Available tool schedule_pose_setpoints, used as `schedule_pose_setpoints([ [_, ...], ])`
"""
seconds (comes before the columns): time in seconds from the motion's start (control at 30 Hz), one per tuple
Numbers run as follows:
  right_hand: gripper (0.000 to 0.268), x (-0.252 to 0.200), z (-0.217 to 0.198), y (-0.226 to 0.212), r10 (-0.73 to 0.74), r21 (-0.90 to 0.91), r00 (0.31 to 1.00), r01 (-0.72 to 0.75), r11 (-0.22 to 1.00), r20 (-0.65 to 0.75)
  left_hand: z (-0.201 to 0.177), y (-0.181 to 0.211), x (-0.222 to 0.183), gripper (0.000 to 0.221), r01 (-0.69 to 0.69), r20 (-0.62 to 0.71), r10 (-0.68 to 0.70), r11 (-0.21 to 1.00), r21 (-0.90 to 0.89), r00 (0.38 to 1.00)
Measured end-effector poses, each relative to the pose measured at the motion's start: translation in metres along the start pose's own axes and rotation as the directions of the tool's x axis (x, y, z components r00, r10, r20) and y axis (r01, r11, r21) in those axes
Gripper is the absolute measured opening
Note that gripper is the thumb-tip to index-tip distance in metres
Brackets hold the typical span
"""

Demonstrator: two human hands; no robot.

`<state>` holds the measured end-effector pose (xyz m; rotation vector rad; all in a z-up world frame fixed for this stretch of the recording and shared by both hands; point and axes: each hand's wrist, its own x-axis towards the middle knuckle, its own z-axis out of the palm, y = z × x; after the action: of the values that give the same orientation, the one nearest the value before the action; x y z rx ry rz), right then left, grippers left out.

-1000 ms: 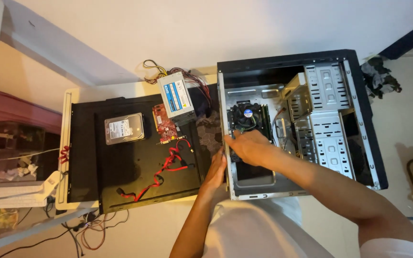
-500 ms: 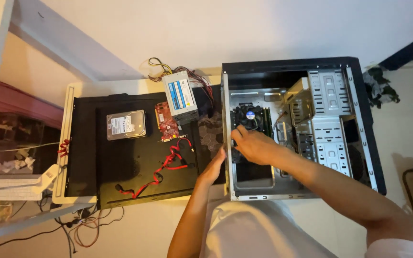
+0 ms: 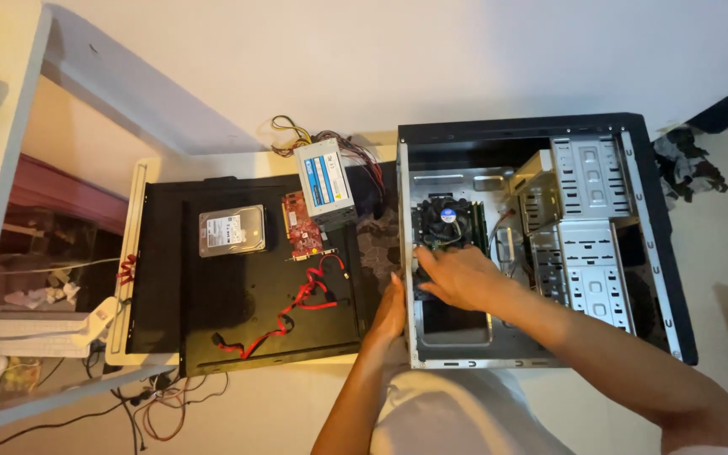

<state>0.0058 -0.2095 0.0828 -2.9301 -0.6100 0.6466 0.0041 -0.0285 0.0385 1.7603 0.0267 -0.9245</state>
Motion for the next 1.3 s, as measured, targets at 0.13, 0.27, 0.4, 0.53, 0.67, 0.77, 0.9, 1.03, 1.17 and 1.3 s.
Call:
schedule_pose_setpoints([
  [0.13, 0.053, 0.001, 0.013, 0.008, 0.051, -0.011, 0.999, -0.051, 0.999, -0.009, 0.008, -0.095, 0.05, 0.078, -0.334, -0.005, 0.336, 0.932, -0.14, 0.942],
  [0.27, 0.044, 0.002, 0.011, 0.011, 0.004, -0.047, 0.999, -0.005, 0.999, -0.033, -0.004, -0.071, 0.032, 0.11, -0.381, 0.088, 0.388, 0.921, -0.079, 0.918],
  [0.4, 0.044, 0.003, -0.006, 0.005, 0.007, -0.021, 0.994, -0.005, 1.0, 0.108, -0.004, -0.093, 0.045, 0.098, -0.39, 0.12, 0.409, 0.908, -0.155, 0.905],
  [0.53, 0.03, 0.006, 0.008, 0.006, -0.008, -0.059, 0.998, 0.005, 0.998, -0.055, -0.004, -0.128, 0.071, 0.078, -0.413, 0.074, 0.437, 0.884, -0.22, 0.897],
  [0.67, 0.023, 0.009, 0.006, 0.006, -0.074, -0.057, 0.996, 0.071, 0.996, -0.048, -0.004, -0.136, 0.073, 0.079, -0.408, 0.07, 0.421, 0.901, -0.149, 0.904],
  [0.77, 0.025, 0.005, 0.004, 0.006, -0.053, -0.089, 0.998, 0.05, 0.995, -0.026, 0.0, -0.122, 0.068, 0.072, -0.442, 0.035, 0.454, 0.881, -0.168, 0.89],
  [0.9, 0.037, 0.002, 0.003, 0.008, -0.028, -0.067, 0.998, 0.024, 0.997, -0.059, 0.004, -0.105, 0.056, 0.062, -0.486, -0.018, 0.49, 0.858, -0.167, 0.871],
  [1.03, 0.026, 0.015, 0.026, 0.019, -0.111, -0.075, 0.989, 0.104, 0.992, -0.094, 0.009, -0.098, 0.046, 0.065, -0.437, -0.036, 0.441, 0.87, -0.228, 0.897],
  [1.17, 0.032, 0.01, 0.027, 0.013, -0.11, -0.126, 0.982, 0.091, 0.988, -0.152, 0.018, -0.088, 0.032, 0.065, -0.421, -0.04, 0.422, 0.886, -0.195, 0.906],
  [1.3, 0.023, 0.009, 0.015, 0.011, -0.081, -0.125, 0.991, 0.067, 0.99, -0.104, 0.023, -0.093, 0.03, 0.07, -0.381, -0.072, 0.376, 0.885, -0.267, 0.924],
])
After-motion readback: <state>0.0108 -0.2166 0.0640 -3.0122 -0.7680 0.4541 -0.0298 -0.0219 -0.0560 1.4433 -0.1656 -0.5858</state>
